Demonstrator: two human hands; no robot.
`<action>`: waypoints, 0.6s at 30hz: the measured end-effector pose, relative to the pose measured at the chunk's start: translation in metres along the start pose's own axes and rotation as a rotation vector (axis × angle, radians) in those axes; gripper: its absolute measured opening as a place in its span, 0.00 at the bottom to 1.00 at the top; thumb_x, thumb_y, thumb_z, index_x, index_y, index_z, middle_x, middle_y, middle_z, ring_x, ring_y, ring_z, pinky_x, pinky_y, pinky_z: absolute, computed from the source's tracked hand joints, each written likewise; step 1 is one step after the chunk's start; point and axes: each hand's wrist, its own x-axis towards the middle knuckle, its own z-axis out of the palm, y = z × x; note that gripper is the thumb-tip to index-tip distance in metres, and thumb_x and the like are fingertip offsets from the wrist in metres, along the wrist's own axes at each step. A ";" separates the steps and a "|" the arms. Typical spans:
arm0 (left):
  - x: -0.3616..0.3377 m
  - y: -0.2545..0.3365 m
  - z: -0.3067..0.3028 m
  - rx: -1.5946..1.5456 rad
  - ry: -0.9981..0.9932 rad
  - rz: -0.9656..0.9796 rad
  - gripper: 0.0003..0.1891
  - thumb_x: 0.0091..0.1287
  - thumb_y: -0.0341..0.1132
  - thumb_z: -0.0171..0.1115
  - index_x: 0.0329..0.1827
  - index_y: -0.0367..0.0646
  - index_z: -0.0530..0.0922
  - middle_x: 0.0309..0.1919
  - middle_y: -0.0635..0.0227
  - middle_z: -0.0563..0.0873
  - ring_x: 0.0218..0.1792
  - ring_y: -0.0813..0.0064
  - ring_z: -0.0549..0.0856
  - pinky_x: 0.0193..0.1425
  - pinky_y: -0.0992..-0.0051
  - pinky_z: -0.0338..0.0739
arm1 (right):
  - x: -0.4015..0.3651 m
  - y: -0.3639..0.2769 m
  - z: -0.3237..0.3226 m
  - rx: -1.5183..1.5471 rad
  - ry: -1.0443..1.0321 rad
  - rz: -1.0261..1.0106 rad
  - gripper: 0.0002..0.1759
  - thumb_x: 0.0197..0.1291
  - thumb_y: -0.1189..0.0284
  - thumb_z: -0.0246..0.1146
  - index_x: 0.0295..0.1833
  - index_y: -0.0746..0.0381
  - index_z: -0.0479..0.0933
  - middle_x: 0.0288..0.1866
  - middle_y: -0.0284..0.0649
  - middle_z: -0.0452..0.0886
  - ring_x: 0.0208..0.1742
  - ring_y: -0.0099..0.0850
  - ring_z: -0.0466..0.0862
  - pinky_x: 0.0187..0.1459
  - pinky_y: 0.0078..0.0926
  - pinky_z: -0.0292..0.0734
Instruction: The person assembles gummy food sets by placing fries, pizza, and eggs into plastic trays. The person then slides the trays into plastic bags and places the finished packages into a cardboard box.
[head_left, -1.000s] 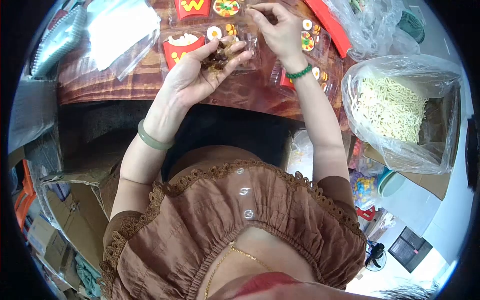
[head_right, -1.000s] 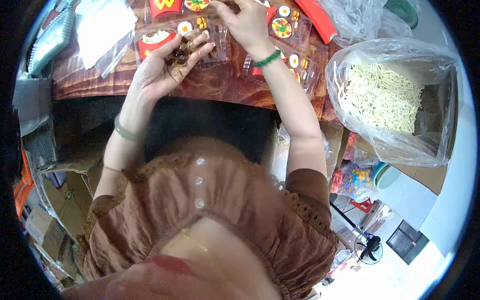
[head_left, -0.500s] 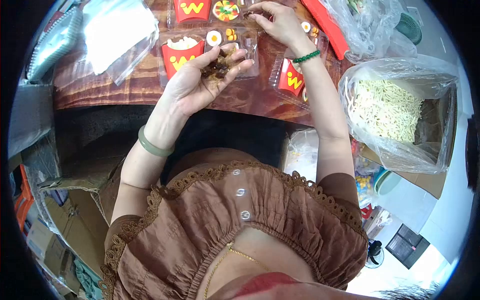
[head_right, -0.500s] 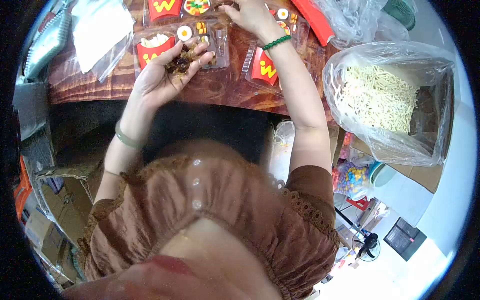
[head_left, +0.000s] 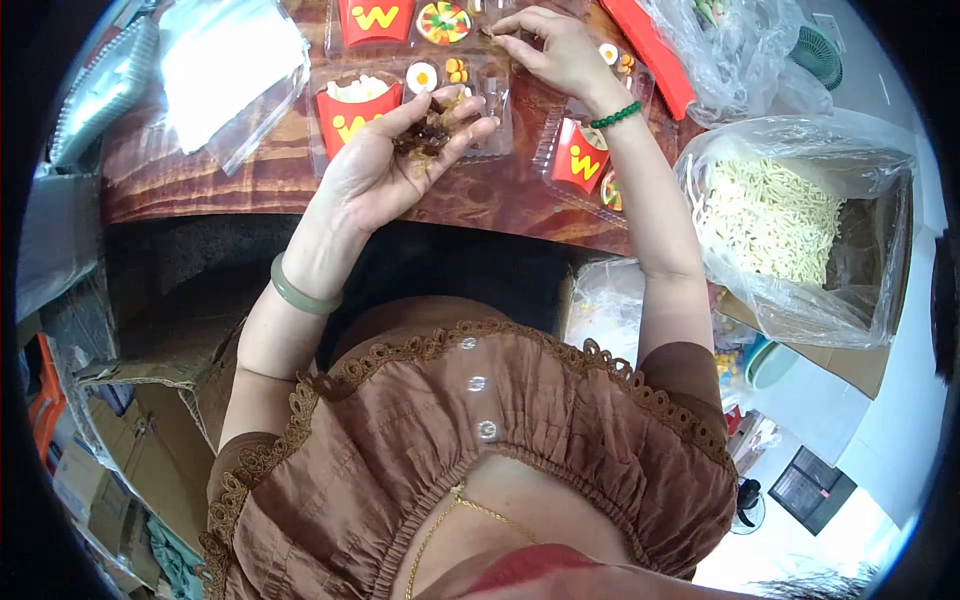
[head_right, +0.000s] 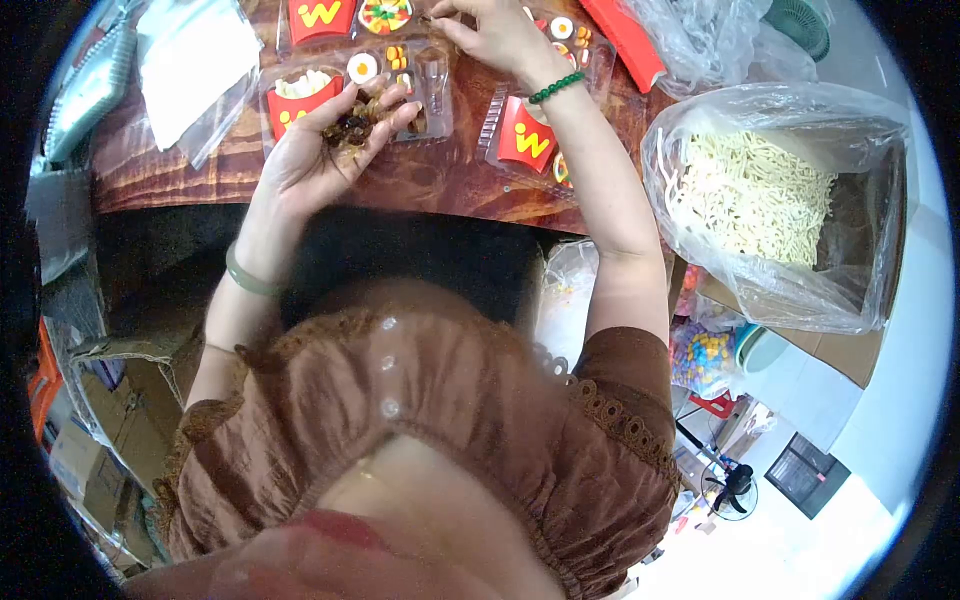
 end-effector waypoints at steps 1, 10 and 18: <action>0.001 0.000 0.000 -0.005 0.000 -0.003 0.16 0.77 0.36 0.46 0.57 0.30 0.71 0.58 0.48 0.76 0.63 0.46 0.75 0.61 0.65 0.83 | -0.002 -0.003 0.002 0.001 -0.004 0.004 0.13 0.64 0.74 0.65 0.52 0.67 0.80 0.41 0.34 0.85 0.36 0.15 0.81 0.36 0.11 0.74; 0.003 -0.004 -0.001 0.009 -0.020 -0.017 0.16 0.78 0.37 0.46 0.55 0.31 0.72 0.57 0.49 0.77 0.63 0.46 0.75 0.62 0.65 0.83 | 0.002 -0.007 0.015 0.029 -0.044 0.047 0.13 0.64 0.73 0.65 0.53 0.66 0.80 0.40 0.33 0.85 0.36 0.14 0.80 0.35 0.11 0.73; 0.002 -0.009 0.005 -0.004 0.024 0.010 0.16 0.78 0.36 0.45 0.55 0.30 0.71 0.58 0.48 0.76 0.64 0.46 0.75 0.62 0.65 0.82 | 0.003 -0.011 0.020 0.048 -0.070 0.087 0.13 0.64 0.73 0.65 0.53 0.66 0.80 0.40 0.33 0.85 0.35 0.14 0.80 0.35 0.11 0.73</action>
